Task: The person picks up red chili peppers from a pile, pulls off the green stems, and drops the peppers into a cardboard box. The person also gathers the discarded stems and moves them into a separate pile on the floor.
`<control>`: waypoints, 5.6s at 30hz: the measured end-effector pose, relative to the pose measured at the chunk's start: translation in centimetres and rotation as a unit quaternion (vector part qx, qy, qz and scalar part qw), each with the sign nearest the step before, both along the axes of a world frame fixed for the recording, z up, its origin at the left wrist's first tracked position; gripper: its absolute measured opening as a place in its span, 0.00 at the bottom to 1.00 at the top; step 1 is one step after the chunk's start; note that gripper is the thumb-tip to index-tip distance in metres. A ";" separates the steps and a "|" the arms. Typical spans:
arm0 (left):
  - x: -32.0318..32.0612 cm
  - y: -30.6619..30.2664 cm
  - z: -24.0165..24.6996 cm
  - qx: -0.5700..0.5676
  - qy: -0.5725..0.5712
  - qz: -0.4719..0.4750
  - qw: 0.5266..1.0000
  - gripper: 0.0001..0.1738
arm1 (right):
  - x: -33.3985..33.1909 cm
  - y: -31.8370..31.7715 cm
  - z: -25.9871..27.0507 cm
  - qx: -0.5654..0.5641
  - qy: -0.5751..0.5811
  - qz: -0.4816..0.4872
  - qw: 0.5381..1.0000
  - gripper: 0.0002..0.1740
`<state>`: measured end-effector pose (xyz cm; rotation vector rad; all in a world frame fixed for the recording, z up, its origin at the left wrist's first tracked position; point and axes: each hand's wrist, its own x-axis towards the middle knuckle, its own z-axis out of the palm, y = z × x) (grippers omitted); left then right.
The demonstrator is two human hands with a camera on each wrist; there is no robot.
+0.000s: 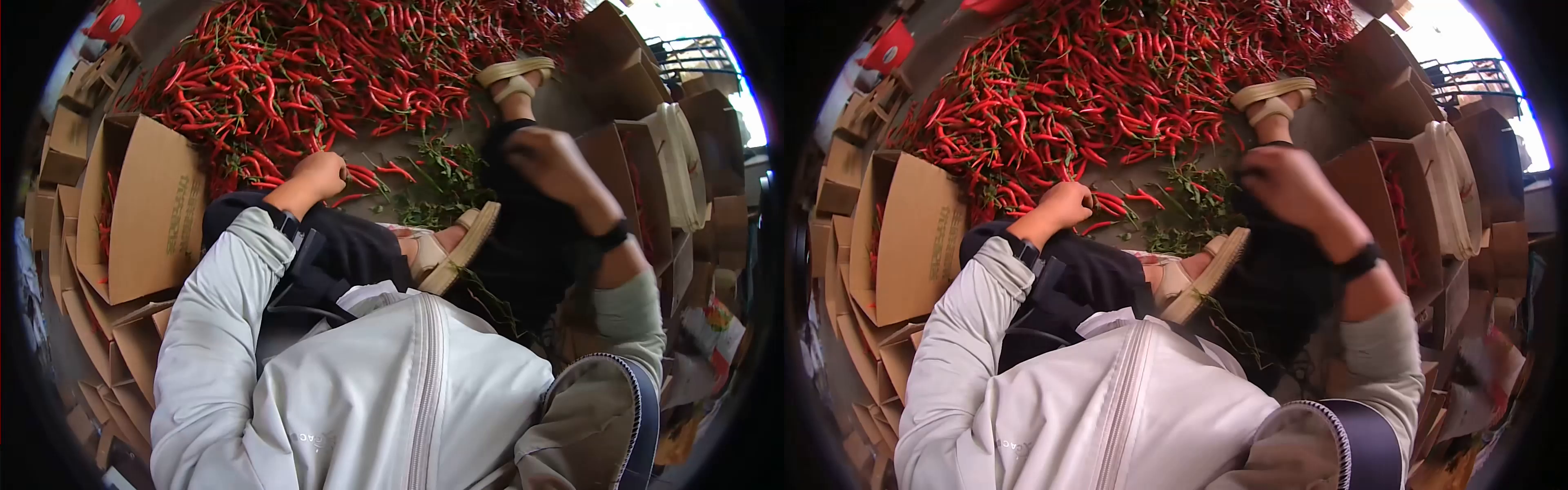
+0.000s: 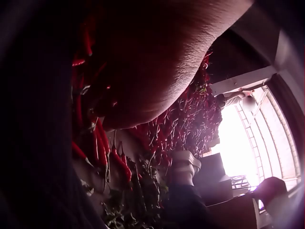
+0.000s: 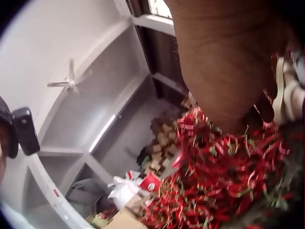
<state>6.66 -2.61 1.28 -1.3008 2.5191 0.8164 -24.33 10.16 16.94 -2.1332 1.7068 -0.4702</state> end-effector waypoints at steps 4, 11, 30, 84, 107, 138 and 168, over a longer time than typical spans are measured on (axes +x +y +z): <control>0.2 0.1 -1.2 0.017 -0.023 -0.024 0.999 0.11 | 7.3 -4.3 -10.3 0.054 -0.011 0.094 0.994 0.10; -0.1 -0.2 -3.3 -0.076 0.079 0.023 0.994 0.10 | 12.4 -8.4 -18.7 0.136 0.159 -0.046 0.977 0.14; 0.0 -1.6 -2.2 -0.032 0.078 0.072 0.994 0.07 | 10.0 -9.7 -18.2 0.317 -0.318 -0.157 0.880 0.06; 0.8 -4.1 -3.1 0.048 0.093 0.177 0.979 0.13 | 10.4 -9.3 -16.0 0.312 -0.301 -0.277 0.858 0.09; 0.4 -4.3 -3.5 0.138 0.161 0.050 0.976 0.19 | 12.7 -9.1 -16.4 0.400 -0.317 -0.117 0.852 0.13; -0.5 -2.7 -1.6 0.323 0.218 0.051 0.919 0.09 | 12.1 -5.8 -15.3 0.348 -0.274 -0.101 0.891 0.08; -3.0 1.9 -2.3 -0.038 0.148 -0.070 0.986 0.18 | 1.4 -5.0 -16.1 0.117 0.069 -0.217 0.967 0.09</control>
